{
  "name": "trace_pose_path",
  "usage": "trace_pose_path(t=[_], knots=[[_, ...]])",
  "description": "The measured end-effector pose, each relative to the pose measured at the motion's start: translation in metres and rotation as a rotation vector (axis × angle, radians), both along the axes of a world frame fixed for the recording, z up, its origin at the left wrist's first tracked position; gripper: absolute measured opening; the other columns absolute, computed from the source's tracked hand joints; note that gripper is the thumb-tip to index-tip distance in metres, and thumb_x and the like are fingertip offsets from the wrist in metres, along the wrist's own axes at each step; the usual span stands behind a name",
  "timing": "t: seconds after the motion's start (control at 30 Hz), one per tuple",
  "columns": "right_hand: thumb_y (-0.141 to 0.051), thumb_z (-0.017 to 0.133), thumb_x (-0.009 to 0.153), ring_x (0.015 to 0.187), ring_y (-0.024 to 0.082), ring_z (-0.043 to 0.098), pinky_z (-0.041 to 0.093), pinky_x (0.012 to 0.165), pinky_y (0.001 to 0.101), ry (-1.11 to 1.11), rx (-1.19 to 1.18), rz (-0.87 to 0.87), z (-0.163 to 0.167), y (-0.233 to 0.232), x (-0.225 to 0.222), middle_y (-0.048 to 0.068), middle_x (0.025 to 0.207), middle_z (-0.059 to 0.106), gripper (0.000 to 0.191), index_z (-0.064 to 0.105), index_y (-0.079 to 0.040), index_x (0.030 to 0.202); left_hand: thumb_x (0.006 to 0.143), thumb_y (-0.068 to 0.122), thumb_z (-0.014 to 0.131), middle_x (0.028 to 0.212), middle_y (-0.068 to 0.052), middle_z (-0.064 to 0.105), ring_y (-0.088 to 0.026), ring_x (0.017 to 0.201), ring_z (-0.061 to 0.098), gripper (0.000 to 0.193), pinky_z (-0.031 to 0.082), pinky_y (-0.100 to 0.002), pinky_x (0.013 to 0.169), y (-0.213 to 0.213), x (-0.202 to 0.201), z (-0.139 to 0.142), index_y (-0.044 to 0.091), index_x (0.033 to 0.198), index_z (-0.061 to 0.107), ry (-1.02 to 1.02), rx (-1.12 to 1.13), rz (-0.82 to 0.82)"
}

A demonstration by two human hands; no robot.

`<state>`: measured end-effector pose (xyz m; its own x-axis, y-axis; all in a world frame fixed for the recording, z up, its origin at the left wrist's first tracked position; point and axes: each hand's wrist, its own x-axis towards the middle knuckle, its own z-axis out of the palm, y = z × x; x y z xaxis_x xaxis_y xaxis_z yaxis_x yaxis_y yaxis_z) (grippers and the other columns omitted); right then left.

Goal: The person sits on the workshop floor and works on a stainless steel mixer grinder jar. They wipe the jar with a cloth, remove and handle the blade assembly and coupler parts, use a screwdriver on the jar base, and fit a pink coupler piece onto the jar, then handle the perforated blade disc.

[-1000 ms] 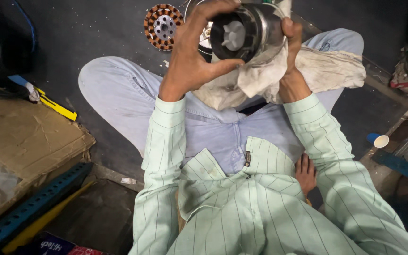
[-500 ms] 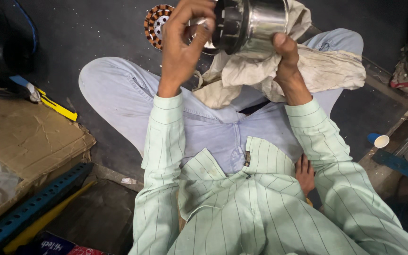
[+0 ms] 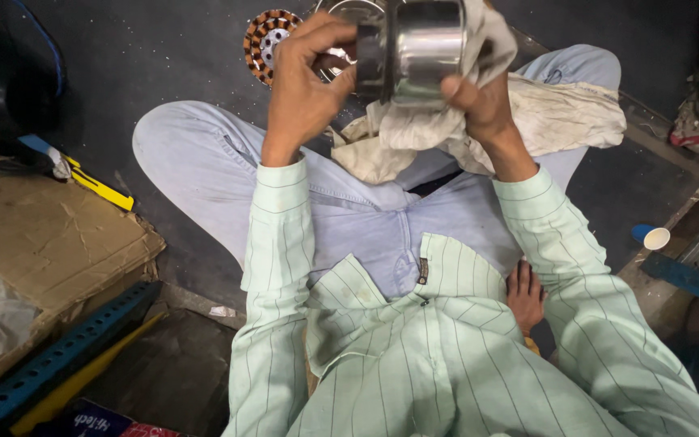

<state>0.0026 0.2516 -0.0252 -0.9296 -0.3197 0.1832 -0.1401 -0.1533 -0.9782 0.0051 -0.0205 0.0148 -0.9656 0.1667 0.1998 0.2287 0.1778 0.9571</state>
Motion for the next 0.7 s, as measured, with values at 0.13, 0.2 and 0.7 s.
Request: trace_pose_path(t=[0.13, 0.2, 0.7], knots=[[-0.052, 0.076, 0.089, 0.111, 0.018, 0.055, 0.049, 0.100, 0.0338, 0.094, 0.077, -0.081, -0.005, -0.002, 0.002, 0.008, 0.122, 0.053, 0.063, 0.047, -0.007, 0.123, 0.099, -0.004, 0.074, 0.093, -0.007, 0.064, -0.017, 0.081, 0.063, 0.006, 0.045, -0.030, 0.073, -0.004, -0.003, -0.006, -0.008, 0.103, 0.071, -0.067, -0.315, 0.050], [-0.057, 0.071, 0.091, 0.118, 0.020, 0.058, 0.050, 0.105, 0.0345, -0.076, 0.011, -0.055, -0.004, 0.001, 0.007, 0.008, 0.128, 0.057, 0.072, 0.049, -0.003, 0.133, 0.094, -0.004, 0.071, 0.107, -0.005, 0.061, -0.016, 0.099, 0.063, 0.025, 0.050, -0.028, 0.090, -0.016, 0.000, -0.001, -0.004, 0.118, 0.071, -0.169, 0.126, -0.168], [-0.047, 0.089, 0.096, 0.120, 0.016, 0.057, 0.050, 0.105, 0.0301, 0.119, 0.184, -0.138, 0.033, -0.029, -0.002, 0.006, 0.127, 0.055, 0.081, 0.042, 0.001, 0.142, 0.086, 0.043, 0.078, 0.145, -0.012, 0.049, -0.026, 0.135, 0.056, 0.082, 0.054, -0.041, 0.113, 0.005, 0.007, 0.008, 0.000, 0.147, 0.045, -0.156, 0.116, 0.055]])
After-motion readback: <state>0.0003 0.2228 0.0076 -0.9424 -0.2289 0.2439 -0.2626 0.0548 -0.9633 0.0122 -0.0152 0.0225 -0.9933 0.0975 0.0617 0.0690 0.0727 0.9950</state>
